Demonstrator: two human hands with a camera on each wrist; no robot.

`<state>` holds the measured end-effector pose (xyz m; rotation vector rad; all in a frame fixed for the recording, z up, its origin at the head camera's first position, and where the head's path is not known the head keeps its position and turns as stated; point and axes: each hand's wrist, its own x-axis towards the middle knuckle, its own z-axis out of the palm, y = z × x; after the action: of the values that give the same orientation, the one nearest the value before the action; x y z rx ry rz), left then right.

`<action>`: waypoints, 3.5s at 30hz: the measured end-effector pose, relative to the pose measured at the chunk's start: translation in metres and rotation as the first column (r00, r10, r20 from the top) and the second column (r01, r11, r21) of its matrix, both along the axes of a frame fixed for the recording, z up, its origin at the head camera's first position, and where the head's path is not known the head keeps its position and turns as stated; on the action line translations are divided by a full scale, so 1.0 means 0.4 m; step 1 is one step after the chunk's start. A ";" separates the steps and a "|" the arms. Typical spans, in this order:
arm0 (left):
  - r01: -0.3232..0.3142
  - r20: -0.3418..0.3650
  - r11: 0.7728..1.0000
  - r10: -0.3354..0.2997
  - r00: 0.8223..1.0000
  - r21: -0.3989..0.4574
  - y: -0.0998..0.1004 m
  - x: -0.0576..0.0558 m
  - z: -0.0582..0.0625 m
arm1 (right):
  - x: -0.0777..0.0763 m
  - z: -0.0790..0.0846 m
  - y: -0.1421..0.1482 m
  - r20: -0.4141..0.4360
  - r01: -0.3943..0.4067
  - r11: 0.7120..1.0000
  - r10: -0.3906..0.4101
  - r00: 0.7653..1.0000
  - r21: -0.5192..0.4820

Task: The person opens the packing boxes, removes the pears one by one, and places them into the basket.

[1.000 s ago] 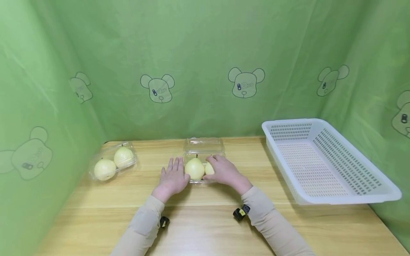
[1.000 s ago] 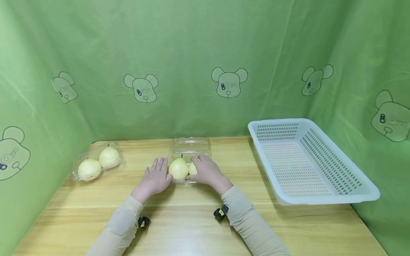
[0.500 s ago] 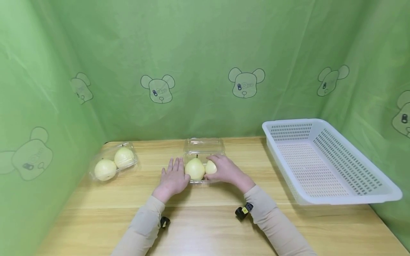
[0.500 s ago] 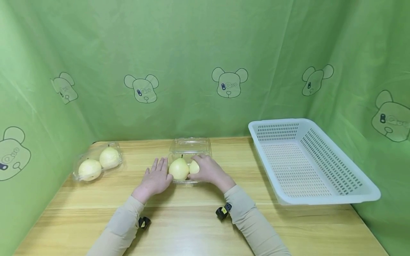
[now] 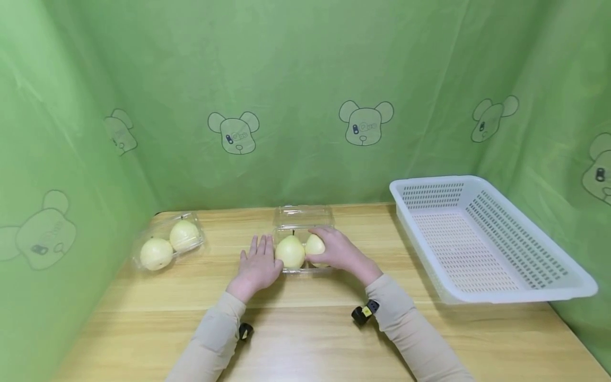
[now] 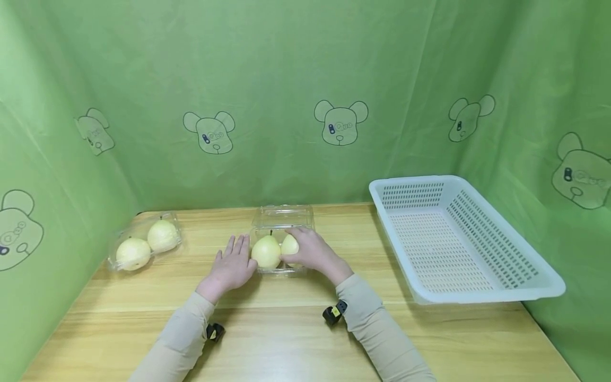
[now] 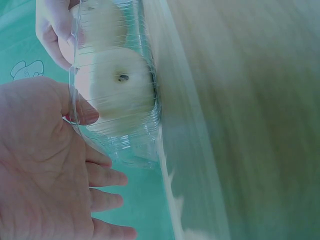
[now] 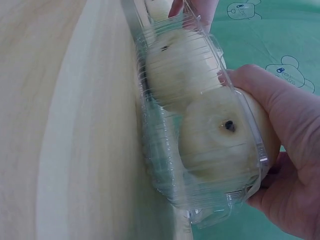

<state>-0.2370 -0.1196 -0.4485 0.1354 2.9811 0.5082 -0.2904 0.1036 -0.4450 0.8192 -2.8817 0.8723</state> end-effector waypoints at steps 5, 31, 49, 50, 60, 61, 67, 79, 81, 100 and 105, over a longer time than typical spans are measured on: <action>-0.006 0.000 1.000 0.006 1.000 0.000 -0.001 0.001 0.000 | -0.004 -0.006 -0.001 -0.019 -0.008 1.000 0.008 1.000 -0.003; -0.008 -0.008 1.000 0.008 1.000 -0.010 0.001 0.006 0.002 | -0.003 0.050 0.004 -0.030 -0.001 0.999 0.000 1.000 -0.041; -0.004 -0.025 1.000 0.004 1.000 -0.010 0.002 0.003 -0.003 | -0.010 0.102 0.034 -0.045 0.026 0.999 -0.027 0.999 -0.025; -0.004 -0.024 1.000 0.004 1.000 -0.008 0.002 0.003 -0.003 | -0.010 0.105 0.037 -0.042 0.029 0.999 -0.030 0.999 -0.025; -0.001 -0.019 1.000 0.001 1.000 0.003 0.004 0.005 -0.001 | -0.011 0.136 0.060 -0.053 0.041 0.999 -0.041 0.998 0.002; -0.003 -0.022 1.000 0.003 1.000 0.008 0.004 0.006 -0.001 | -0.011 0.139 0.061 -0.053 0.042 0.999 -0.041 0.998 0.003; 0.000 -0.023 1.000 0.000 1.000 0.001 0.001 0.006 -0.001 | -0.016 0.153 0.075 -0.062 0.055 0.998 -0.054 0.997 0.018; 0.003 -0.024 1.000 -0.003 1.000 0.008 0.002 0.005 -0.002 | -0.018 0.173 0.115 -0.112 0.072 0.996 -0.067 0.992 0.045; 0.004 -0.024 1.000 -0.003 1.000 0.010 0.001 0.005 -0.002 | -0.018 0.176 0.122 -0.112 0.077 0.996 -0.071 0.991 0.051; 0.000 -0.018 1.000 0.000 1.000 0.002 0.001 0.006 0.006 | -0.018 0.198 0.180 -0.152 0.122 0.982 -0.100 0.983 0.143; -0.002 -0.018 1.000 0.002 1.000 0.002 0.001 0.006 0.002 | -0.020 0.206 0.198 -0.156 0.129 0.980 -0.105 0.982 0.150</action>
<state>-0.2348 -0.1192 -0.4476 0.1373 2.9986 0.5137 -0.2986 0.1827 -0.3626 0.6825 -2.8614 0.5500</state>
